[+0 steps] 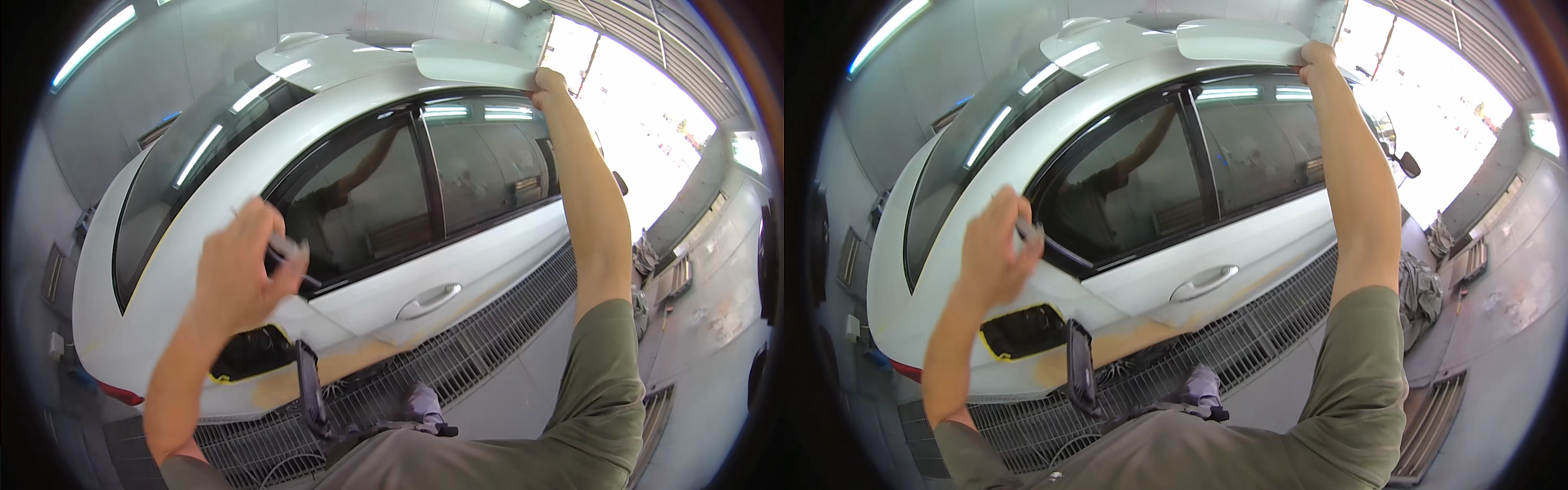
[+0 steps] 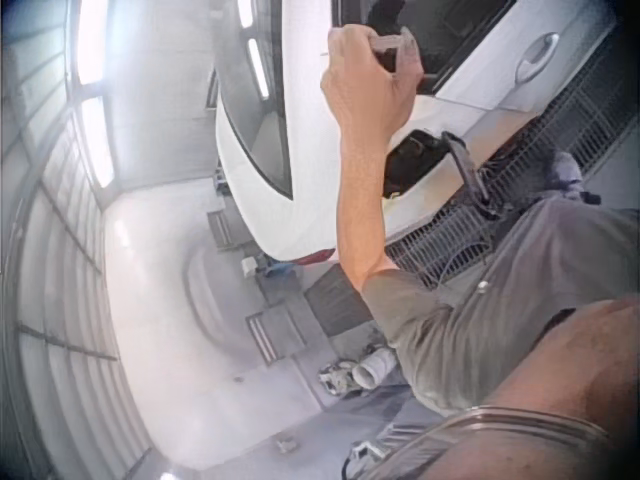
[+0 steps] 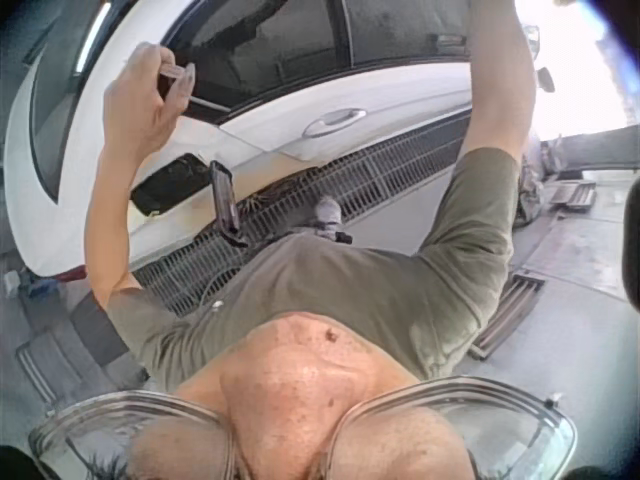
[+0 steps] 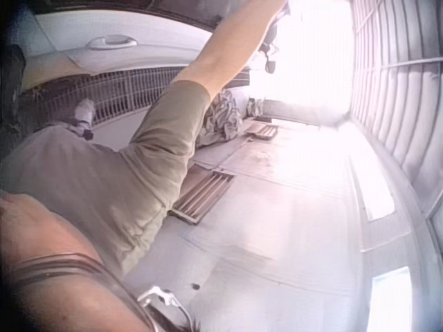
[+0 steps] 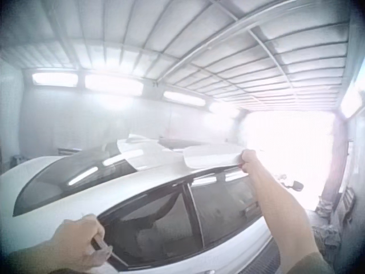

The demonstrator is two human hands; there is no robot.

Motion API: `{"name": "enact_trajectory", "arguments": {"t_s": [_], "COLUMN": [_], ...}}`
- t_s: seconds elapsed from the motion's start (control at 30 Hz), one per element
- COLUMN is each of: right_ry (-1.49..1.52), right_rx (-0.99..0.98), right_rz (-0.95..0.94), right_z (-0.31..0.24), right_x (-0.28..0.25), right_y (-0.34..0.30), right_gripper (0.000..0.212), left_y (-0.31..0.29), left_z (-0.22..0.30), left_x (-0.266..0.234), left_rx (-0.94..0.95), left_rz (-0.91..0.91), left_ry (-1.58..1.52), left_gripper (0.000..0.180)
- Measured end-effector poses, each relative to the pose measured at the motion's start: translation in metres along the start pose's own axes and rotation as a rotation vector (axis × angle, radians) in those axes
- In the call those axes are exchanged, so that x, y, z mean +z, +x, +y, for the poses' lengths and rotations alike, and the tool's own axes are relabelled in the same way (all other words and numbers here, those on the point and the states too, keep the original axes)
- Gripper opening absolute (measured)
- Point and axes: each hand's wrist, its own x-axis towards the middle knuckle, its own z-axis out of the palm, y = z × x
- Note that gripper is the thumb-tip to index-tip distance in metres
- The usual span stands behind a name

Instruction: The person applies yellow masking tape around the perimeter of a white car's fuel door opening. They open and close the fuel door several times to align and smooth the tape edges, then continue taping the surrounding area.

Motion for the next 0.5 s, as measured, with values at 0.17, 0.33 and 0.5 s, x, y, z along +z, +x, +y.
{"name": "enact_trajectory", "arguments": {"t_s": [0.17, 0.33, 0.5], "right_ry": [0.076, -0.273, -0.431], "right_rx": [0.016, -0.004, 0.072], "right_rz": [0.004, -0.07, -0.188], "right_z": [0.023, 0.046, 0.063], "right_x": [0.051, 0.08, 0.089], "right_y": [0.141, 0.264, 0.307], "right_gripper": [0.022, 0.023, 0.028], "left_y": [0.178, 0.348, 0.462], "left_z": [-0.036, -0.063, -0.091], "left_x": [0.045, 0.125, 0.199], "left_rx": [0.034, 0.048, -0.022], "left_rz": [-0.097, -0.321, -0.516], "left_ry": [0.243, 0.434, 0.565], "left_gripper": [0.028, 0.044, 0.057]}}
